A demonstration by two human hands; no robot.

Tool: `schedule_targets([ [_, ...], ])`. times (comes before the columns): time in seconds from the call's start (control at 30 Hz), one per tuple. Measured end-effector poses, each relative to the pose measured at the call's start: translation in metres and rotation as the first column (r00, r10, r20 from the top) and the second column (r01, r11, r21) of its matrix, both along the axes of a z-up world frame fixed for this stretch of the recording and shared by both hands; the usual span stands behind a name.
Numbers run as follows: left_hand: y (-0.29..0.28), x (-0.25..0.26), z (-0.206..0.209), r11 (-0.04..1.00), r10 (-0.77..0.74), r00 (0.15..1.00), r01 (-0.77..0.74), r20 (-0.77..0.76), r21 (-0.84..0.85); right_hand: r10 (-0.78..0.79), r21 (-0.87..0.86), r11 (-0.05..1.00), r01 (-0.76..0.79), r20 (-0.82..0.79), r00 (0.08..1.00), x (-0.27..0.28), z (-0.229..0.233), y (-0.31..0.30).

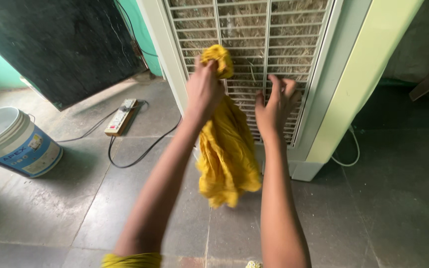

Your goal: The person wipes the exterior grill of an air cooler with a yellow cloth, detaches the back panel, and then wipes the interior reservoir.

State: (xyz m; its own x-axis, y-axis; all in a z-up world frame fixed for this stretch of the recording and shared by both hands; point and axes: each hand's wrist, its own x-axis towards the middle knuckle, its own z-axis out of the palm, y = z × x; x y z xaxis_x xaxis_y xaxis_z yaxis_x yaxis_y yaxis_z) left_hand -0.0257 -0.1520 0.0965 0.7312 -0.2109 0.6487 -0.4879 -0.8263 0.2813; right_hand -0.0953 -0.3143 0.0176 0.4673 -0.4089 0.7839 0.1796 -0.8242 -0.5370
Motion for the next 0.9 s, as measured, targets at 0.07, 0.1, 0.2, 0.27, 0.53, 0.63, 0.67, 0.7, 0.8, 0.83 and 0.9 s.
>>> schedule_targets([
  [0.07, 0.047, 0.003, 0.002, 0.982, 0.122, 0.989, -0.132, 0.081, 0.133, -0.015, -0.053, 0.999, 0.013, -0.03, 0.999, -0.006, -0.003, -0.005],
  [0.1, 0.068, 0.008, 0.008, 0.962, 0.17, 0.976, -0.194, 0.134, 0.193, 0.008, -0.057, 0.998, -0.01, -0.037, 0.999, -0.008, -0.003, -0.01],
  [0.2, 0.054, 0.018, -0.001, 0.922, 0.259, 0.945, -0.304, 0.202, 0.24, 0.048, -0.091, 0.995, -0.049, -0.017, 0.999, -0.017, 0.008, -0.022],
  [0.27, 0.026, 0.023, -0.018, 0.951, 0.212, 0.963, -0.242, 0.164, 0.193, 0.046, -0.152, 0.988, -0.04, 0.033, 0.998, -0.025, 0.019, -0.024],
  [0.53, 0.079, 0.033, -0.006, 0.953, 0.222, 0.964, -0.246, 0.148, 0.176, 0.019, -0.005, 1.0, -0.023, -0.412, 0.911, -0.021, 0.01, -0.018],
  [0.63, 0.033, 0.023, -0.023, 0.984, 0.135, 0.991, -0.135, -0.011, -0.118, 0.046, 0.031, 0.999, -0.036, -0.445, 0.894, -0.018, 0.006, -0.018],
  [0.67, 0.01, 0.019, -0.032, 0.993, 0.062, 0.998, -0.058, 0.032, -0.104, 0.067, 0.053, 0.997, -0.048, -0.459, 0.886, -0.017, 0.007, -0.014],
  [0.7, -0.004, 0.016, -0.035, 0.996, -0.01, 0.997, 0.017, 0.077, -0.088, 0.074, 0.079, 0.996, -0.044, -0.445, 0.893, -0.016, 0.007, -0.008],
  [0.8, 0.02, 0.018, -0.024, 0.994, -0.088, 0.996, 0.089, 0.016, -0.059, 0.076, 0.118, 0.993, -0.027, -0.432, 0.899, -0.014, 0.007, 0.003],
  [0.83, 0.033, 0.013, -0.024, 0.992, -0.076, 0.992, 0.085, 0.1, -0.089, 0.068, 0.114, 0.993, -0.019, -0.447, 0.892, -0.014, 0.006, 0.003],
  [0.9, 0.063, 0.004, -0.021, 0.986, -0.045, 0.962, 0.086, 0.269, -0.144, 0.069, 0.118, 0.993, -0.017, -0.459, 0.886, -0.013, 0.005, 0.004],
])
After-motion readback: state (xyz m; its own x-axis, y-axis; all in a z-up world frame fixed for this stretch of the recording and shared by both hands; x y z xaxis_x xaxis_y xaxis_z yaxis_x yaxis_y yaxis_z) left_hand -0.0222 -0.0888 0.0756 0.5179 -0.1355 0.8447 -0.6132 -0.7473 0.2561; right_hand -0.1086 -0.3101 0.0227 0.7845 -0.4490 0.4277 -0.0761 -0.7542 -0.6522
